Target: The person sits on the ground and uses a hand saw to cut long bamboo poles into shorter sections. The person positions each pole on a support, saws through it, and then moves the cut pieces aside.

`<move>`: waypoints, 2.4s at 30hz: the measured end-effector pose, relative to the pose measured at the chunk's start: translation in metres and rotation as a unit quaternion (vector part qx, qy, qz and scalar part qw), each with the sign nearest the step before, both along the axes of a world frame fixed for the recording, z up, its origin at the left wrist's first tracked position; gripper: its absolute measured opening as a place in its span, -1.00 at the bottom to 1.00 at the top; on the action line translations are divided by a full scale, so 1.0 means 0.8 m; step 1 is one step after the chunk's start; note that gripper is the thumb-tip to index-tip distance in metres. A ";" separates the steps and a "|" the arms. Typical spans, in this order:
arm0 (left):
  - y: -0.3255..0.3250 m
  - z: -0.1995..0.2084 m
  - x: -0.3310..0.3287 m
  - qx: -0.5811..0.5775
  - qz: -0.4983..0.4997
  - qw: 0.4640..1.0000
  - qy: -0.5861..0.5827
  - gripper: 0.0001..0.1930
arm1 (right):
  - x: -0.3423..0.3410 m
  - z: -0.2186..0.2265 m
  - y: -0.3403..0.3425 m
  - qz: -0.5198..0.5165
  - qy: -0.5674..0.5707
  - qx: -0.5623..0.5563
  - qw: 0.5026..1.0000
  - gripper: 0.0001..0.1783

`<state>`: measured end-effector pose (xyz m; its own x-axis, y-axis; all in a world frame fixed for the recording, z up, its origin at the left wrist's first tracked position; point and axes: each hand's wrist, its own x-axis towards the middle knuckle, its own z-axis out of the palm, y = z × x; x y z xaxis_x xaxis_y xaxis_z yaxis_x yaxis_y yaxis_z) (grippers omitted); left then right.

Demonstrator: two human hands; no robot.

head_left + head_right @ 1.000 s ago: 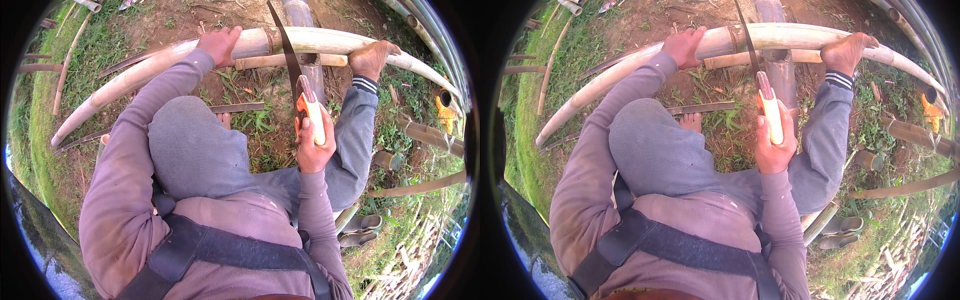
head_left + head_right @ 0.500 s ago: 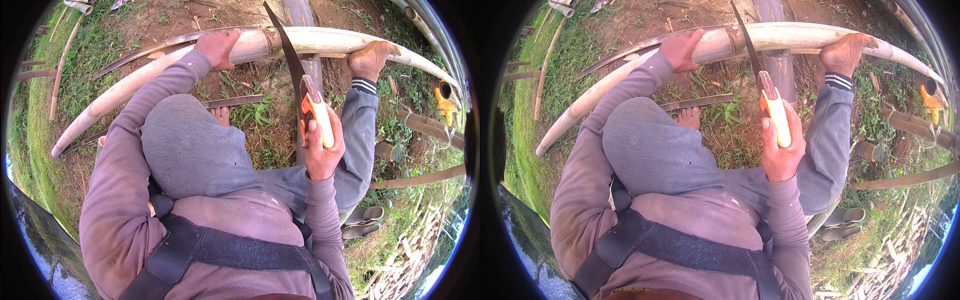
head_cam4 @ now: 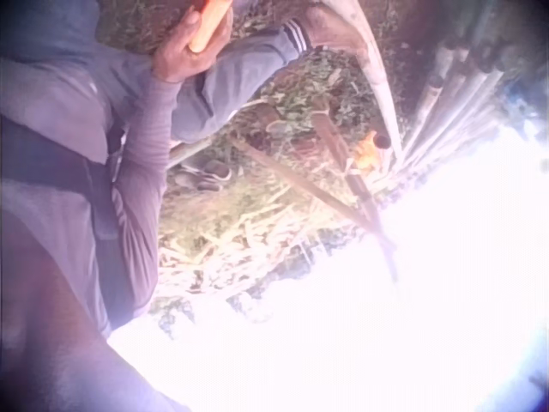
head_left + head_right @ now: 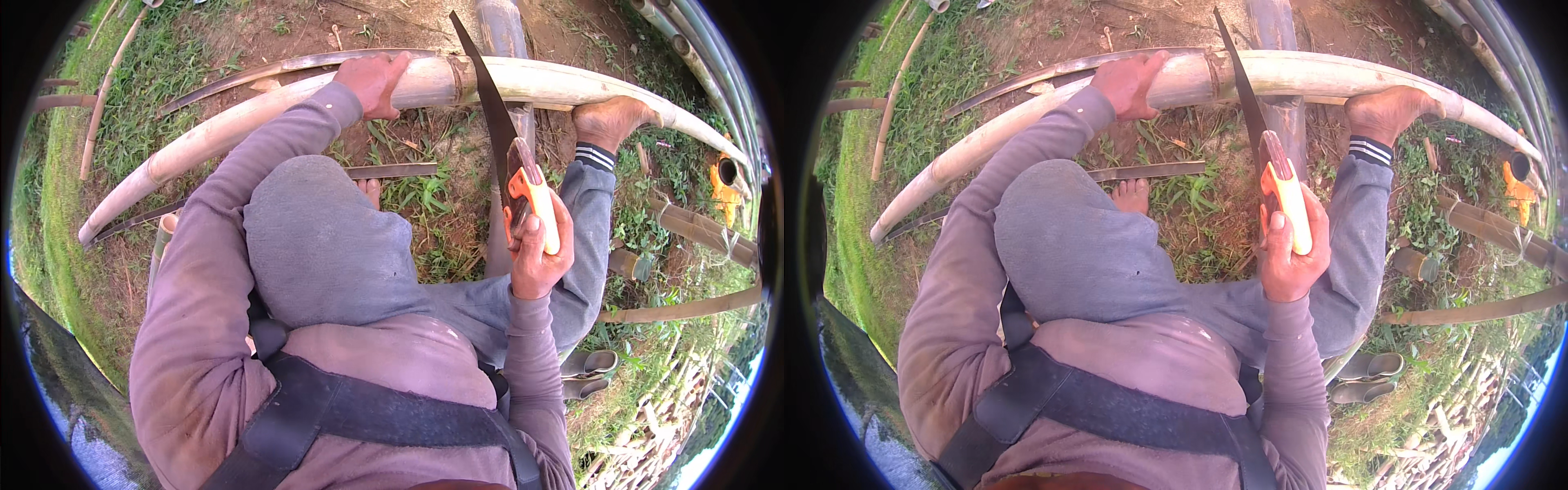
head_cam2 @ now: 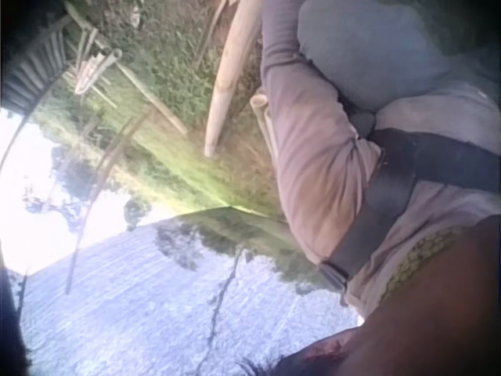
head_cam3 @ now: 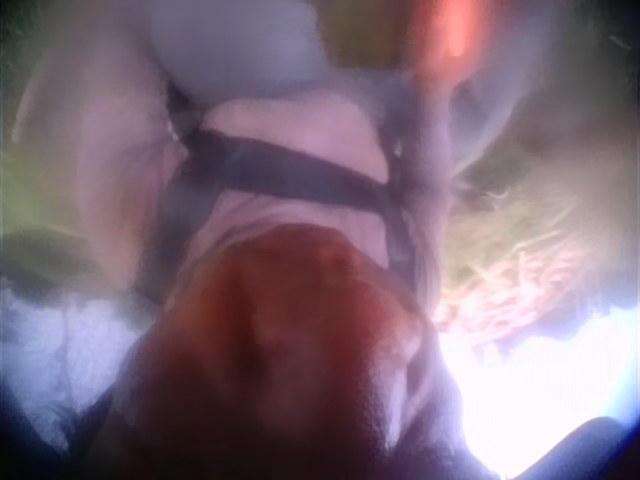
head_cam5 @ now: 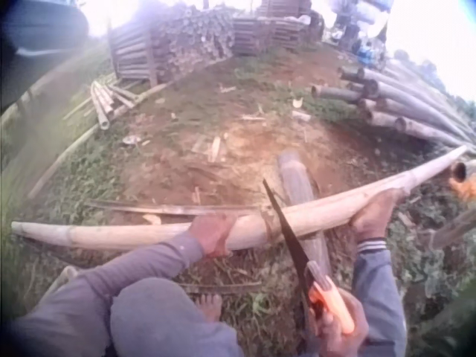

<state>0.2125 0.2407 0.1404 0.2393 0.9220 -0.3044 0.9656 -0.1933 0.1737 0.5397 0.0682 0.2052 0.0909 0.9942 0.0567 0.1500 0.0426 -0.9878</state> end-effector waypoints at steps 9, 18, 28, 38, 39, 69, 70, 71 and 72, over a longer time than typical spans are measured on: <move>0.009 0.036 -0.007 0.055 -0.012 0.998 0.022 0.10 | 0.001 0.011 0.004 -0.009 0.058 0.043 0.997 -0.55; 0.118 0.039 -0.035 0.066 -0.007 0.995 0.079 0.11 | -0.015 -0.063 0.102 -0.028 0.029 0.101 0.994 -0.54; 0.118 -0.022 -0.023 0.267 -0.037 0.954 0.133 0.08 | -0.012 -0.155 0.092 -0.006 -0.022 0.113 0.993 -0.53; 0.140 0.013 -0.018 0.075 0.009 0.996 0.057 -0.02 | -0.084 -0.047 0.206 -0.019 -0.049 0.167 0.985 -0.53; 0.142 0.015 -0.016 0.077 0.006 0.996 0.052 -0.03 | -0.093 -0.054 0.227 -0.033 -0.102 0.214 0.971 -0.54; 0.146 0.018 -0.024 0.068 -0.018 0.997 -0.010 -0.10 | -0.095 -0.057 0.232 -0.021 -0.092 0.134 0.987 -0.57; 0.150 0.030 -0.022 0.029 -0.004 1.000 -0.001 -0.10 | -0.111 -0.041 0.255 -0.013 -0.025 0.072 0.997 -0.57; 0.153 0.034 -0.030 0.034 0.001 0.999 0.007 -0.10 | -0.115 -0.042 0.255 -0.009 -0.047 0.093 0.995 -0.57; 0.153 0.032 -0.035 0.033 0.002 0.999 0.010 -0.10 | -0.111 -0.046 0.239 -0.009 -0.074 0.108 0.991 -0.57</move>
